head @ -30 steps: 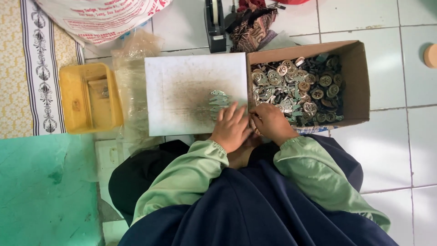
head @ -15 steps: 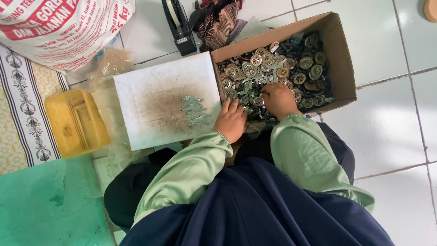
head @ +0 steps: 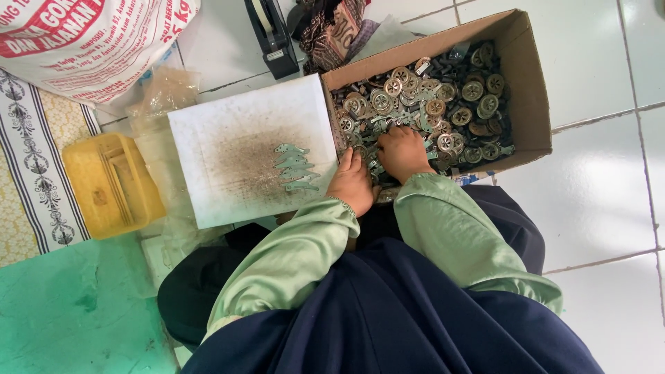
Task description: Sorting small decorative metal pieces from a cardboard box and placing them into individual small plastic bags.
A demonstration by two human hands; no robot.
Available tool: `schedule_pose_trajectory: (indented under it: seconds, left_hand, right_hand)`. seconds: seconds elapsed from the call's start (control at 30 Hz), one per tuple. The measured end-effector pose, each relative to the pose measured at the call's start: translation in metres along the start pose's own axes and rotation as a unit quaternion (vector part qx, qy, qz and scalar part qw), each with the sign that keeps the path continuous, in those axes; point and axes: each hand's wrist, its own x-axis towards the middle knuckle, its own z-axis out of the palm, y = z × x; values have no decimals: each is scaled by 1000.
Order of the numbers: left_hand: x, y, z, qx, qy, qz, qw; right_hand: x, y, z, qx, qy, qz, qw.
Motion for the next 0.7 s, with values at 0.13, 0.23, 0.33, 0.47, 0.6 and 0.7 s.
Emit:
schedule_pose_trajectory:
  seconds: [0.13, 0.23, 0.33, 0.47, 0.6, 0.7]
  left_hand:
    - [-1, 0, 4, 5, 12, -5, 1000]
    - [-7, -5, -1, -27, 115, 18, 993]
    - [-15, -11, -8, -85, 173, 43, 980]
    - [-28, -14, -20, -162, 301, 69, 937]
    - [-54, -20, -26, -227, 424, 39, 876]
    - [-77, -43, -6, -241, 466, -16, 851]
  right_hand:
    - [-2, 4, -9, 22, -17, -4, 1000]
    - [-12, -2, -43, 119, -31, 15, 992]
    - [-26, -1, -67, 188, -23, 61, 980]
    - [-43, -5, -78, 263, -3, 110, 958]
    - [-54, -25, -77, 362, 53, 150, 919]
    - [-50, -53, -76, 410, 72, 134, 899]
